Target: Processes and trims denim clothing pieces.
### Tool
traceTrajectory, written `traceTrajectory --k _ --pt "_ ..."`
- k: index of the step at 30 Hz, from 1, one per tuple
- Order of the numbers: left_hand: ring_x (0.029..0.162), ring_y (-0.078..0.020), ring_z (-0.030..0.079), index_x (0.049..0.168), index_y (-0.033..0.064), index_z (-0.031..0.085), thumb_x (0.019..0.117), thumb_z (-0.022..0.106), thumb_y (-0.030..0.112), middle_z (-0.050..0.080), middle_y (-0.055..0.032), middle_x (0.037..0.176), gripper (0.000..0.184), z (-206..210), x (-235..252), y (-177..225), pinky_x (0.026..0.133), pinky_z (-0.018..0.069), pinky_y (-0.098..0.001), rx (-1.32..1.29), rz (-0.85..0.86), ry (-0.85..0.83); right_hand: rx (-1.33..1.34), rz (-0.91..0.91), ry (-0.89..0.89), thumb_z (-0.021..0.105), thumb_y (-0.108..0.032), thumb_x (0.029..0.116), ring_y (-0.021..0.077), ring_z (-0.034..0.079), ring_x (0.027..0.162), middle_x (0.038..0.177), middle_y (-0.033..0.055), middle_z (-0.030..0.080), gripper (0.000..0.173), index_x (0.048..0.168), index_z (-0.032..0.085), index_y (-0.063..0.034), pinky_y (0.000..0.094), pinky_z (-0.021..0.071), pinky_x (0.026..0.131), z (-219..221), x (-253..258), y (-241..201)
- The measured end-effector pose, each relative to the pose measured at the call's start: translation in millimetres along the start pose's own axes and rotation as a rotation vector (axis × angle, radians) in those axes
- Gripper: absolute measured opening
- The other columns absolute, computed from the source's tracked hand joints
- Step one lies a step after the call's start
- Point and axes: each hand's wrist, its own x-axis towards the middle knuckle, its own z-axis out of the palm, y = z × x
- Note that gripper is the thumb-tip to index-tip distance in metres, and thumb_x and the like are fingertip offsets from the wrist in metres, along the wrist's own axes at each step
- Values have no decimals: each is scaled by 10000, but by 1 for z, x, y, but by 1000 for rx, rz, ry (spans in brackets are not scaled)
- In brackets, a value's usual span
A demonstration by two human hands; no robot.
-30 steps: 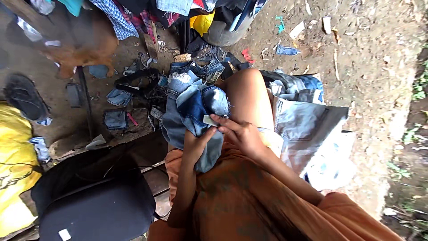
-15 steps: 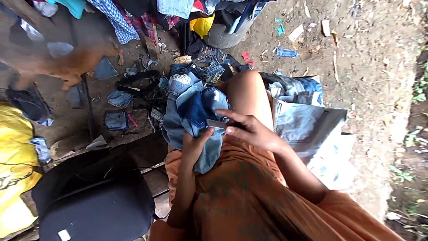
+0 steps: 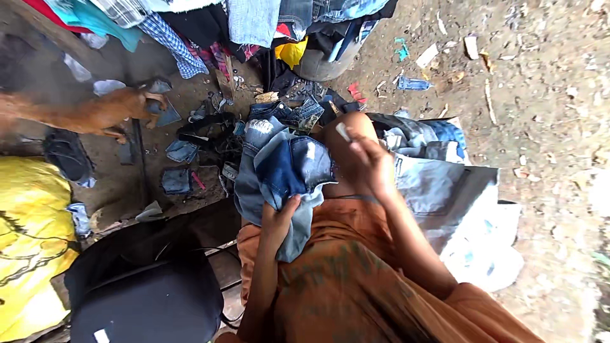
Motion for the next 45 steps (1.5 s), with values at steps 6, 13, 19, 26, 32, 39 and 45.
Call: traceTrajectory --k 6,13,19,26,32,39,45 --pt "902 -2 687 1251 -40 521 932 642 31 708 3 966 349 7 1 16 864 579 -193 -47 -64 47 641 254 -101 688 -501 898 -19 378 452 618 -132 479 360 1165 659 -261 175 345 420 -22 -3 -12" --pt "893 -43 708 1207 -32 558 904 678 -17 729 -16 956 327 10 0 22 861 596 -233 -18 -23 50 616 0 -279 659 -150 932 -19 498 653 776 -67 525 405 1312 574 -37 162 457 616 1 -23 -34" --pt "875 24 688 1195 -32 547 894 676 77 710 63 941 345 5 -8 30 843 588 -195 126 28 -79 600 -123 -198 656 -130 956 -21 525 638 795 -15 638 159 1041 731 -19 152 465 598 29 -32 -54" --pt "992 44 640 1294 -47 511 922 663 425 666 31 1081 620 -2 -11 36 904 549 -197 324 139 -78 546 -74 -137 710 -350 924 11 575 778 983 42 660 380 1091 726 -9 186 500 680 51 -46 -49" --pt "1343 -498 492 1078 -6 735 889 563 709 629 -288 1295 759 46 -12 43 1121 315 -710 1356 673 -265 1295 428 -340 840 -480 781 -1 606 606 729 -64 678 415 975 688 -147 191 518 579 48 -44 -48" --pt "1352 -294 560 1084 37 761 976 624 433 666 -151 1338 433 8 -7 64 1123 448 -501 882 670 -556 1486 600 -501 725 -317 877 -7 542 485 633 -57 632 167 881 675 -158 151 451 462 39 -51 -30" --pt "1005 -71 670 1148 92 709 1011 599 165 676 7 1187 190 -25 7 49 833 594 -257 377 604 -143 1651 448 -358 724 -156 787 80 724 833 887 5 758 150 937 719 -160 288 604 774 42 -51 -25"
